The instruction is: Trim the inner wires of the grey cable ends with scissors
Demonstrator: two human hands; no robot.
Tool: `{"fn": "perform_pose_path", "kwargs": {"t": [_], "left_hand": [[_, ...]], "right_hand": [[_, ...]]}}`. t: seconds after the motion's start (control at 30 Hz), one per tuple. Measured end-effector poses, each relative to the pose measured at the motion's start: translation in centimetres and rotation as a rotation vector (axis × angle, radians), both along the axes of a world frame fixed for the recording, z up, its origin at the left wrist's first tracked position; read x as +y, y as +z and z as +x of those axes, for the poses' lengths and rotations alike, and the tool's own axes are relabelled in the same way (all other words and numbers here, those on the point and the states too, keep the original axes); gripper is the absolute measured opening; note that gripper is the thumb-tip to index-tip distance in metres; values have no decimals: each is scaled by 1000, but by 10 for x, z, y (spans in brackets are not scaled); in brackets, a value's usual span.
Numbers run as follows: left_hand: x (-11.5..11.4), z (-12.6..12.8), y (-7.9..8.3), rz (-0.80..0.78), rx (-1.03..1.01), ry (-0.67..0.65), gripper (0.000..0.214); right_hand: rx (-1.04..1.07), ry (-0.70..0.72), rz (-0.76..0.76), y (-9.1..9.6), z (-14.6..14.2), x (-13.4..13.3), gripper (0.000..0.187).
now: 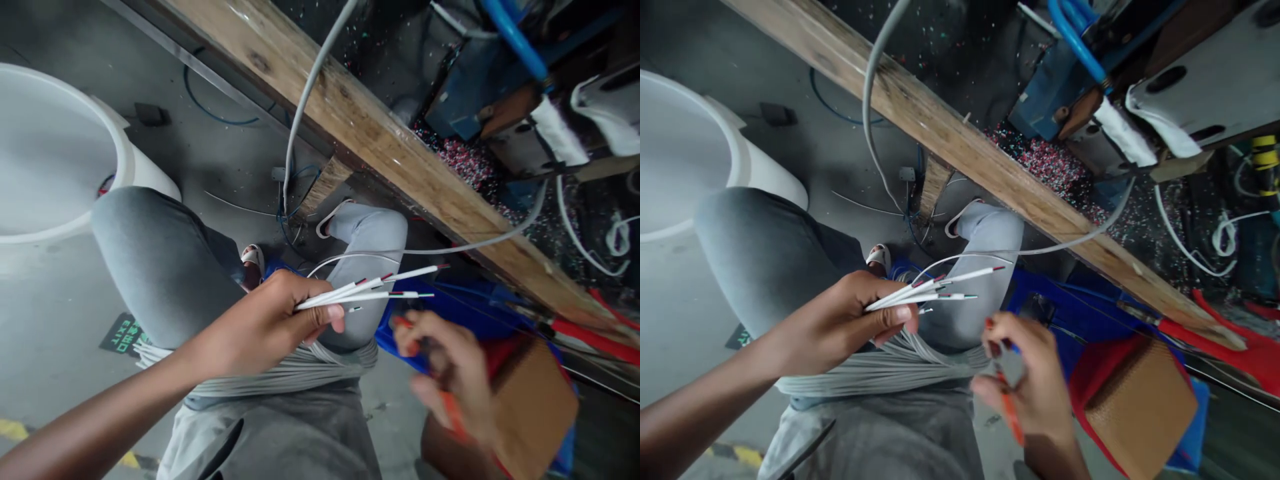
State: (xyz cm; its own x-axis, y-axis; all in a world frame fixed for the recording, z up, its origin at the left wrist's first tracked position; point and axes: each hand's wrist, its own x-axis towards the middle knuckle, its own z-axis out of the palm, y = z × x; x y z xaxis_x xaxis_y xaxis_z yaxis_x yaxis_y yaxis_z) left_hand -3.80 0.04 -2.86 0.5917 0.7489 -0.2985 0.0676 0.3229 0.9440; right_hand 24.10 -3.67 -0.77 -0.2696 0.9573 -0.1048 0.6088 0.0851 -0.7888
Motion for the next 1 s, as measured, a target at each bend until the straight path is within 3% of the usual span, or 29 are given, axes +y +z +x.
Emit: {"fn": "perform_pose_path", "kwargs": {"t": [0.1,0.2,0.43,1.0], "left_hand": [[-1,0,1,-23,-66,21,29],[-3,0,3,-28,-98,28,27],[-4,3,2,-53,-76,-1,27],[-1,6,1,113,43,-45,22]], "right_hand": [[57,37,-96,-28,-31,-12,30],[92,10,-134,-40,-49,-19,32],[36,2,-52,-36,-50,-17,34],[-11,-39,36,-34,-56,-15,33]]}}
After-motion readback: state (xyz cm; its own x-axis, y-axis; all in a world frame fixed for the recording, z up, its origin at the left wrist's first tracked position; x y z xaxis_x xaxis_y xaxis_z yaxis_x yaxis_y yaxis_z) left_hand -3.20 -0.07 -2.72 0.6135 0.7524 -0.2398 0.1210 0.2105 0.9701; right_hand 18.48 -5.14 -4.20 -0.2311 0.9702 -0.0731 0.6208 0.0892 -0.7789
